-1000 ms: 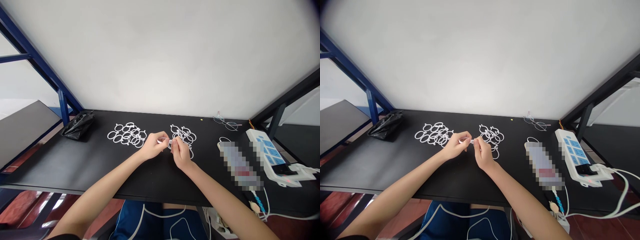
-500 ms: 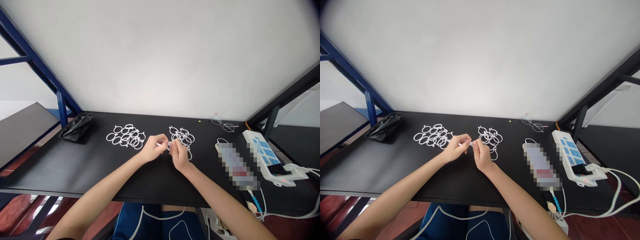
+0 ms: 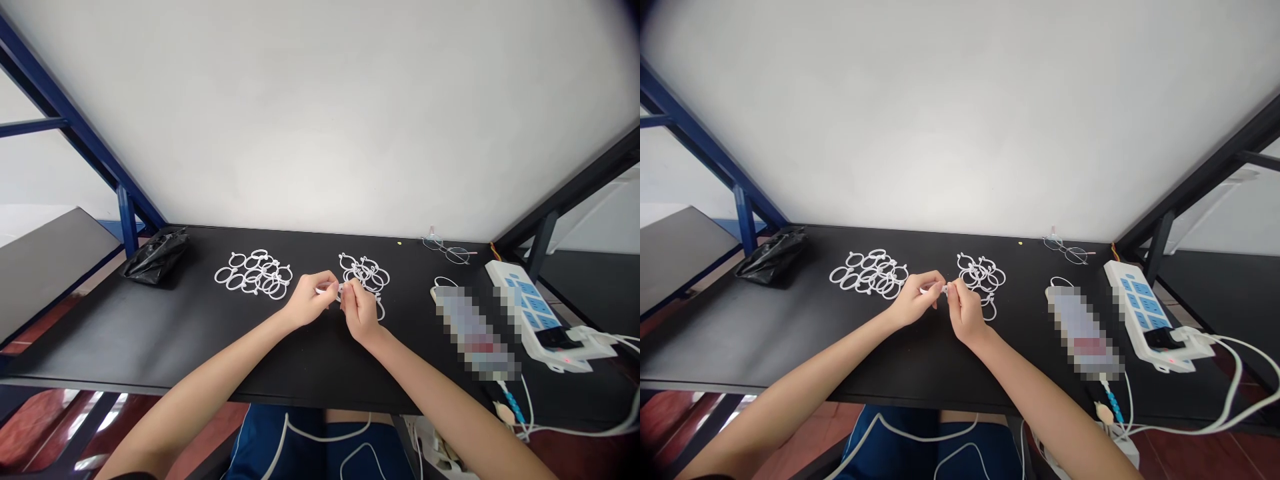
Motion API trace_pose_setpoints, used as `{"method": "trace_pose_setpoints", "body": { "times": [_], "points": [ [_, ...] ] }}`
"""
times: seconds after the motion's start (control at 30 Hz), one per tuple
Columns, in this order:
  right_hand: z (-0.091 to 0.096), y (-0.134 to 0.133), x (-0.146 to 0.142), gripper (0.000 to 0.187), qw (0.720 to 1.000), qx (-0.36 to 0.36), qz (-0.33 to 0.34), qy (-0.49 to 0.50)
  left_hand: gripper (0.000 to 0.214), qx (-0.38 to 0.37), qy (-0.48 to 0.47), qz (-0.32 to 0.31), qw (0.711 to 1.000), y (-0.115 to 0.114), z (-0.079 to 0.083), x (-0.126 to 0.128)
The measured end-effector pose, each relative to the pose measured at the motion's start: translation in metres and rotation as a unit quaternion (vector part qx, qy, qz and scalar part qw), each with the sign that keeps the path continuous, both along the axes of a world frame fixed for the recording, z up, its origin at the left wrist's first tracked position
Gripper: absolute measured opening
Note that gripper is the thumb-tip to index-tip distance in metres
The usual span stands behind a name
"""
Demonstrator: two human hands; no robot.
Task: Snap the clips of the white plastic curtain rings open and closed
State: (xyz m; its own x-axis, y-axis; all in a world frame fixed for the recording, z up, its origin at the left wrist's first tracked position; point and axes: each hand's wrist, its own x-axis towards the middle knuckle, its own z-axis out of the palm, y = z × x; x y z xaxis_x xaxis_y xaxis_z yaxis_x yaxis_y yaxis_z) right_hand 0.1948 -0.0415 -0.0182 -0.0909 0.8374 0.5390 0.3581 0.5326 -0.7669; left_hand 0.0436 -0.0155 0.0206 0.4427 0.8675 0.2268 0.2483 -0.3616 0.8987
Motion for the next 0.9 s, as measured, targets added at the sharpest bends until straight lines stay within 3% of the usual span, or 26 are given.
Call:
{"method": "trace_pose_setpoints", "body": {
  "times": [0.1,0.23,0.37,0.5,0.6,0.7,0.9],
  "points": [
    [0.0,0.0,0.001,0.028,1.0,-0.004,0.012,-0.002,0.025,0.135,0.063,0.02,0.989,-0.001,0.001,-0.003],
    [0.004,0.0,0.001,0.027,1.0,-0.001,0.008,-0.016,0.03,0.271,0.148,0.051,0.95,-0.002,0.0,-0.004],
    [0.013,0.004,0.001,0.022,0.99,0.051,-0.084,-0.101,0.032,0.36,0.203,0.095,0.906,0.006,-0.005,-0.004],
    [0.011,0.013,0.004,0.019,0.952,0.07,-0.153,-0.256,0.029,0.375,0.275,0.156,0.872,0.022,-0.011,-0.011],
    [0.002,0.017,0.005,0.032,0.925,0.028,-0.142,-0.351,0.018,0.357,0.327,0.133,0.865,0.032,-0.02,-0.016],
    [-0.002,0.018,0.006,0.039,0.91,0.009,-0.131,-0.393,0.012,0.336,0.356,0.098,0.866,0.035,-0.028,-0.017],
    [0.001,0.018,0.01,0.039,0.906,-0.021,-0.106,-0.41,0.019,0.362,0.347,0.13,0.855,0.035,-0.028,-0.017]
  ]
}}
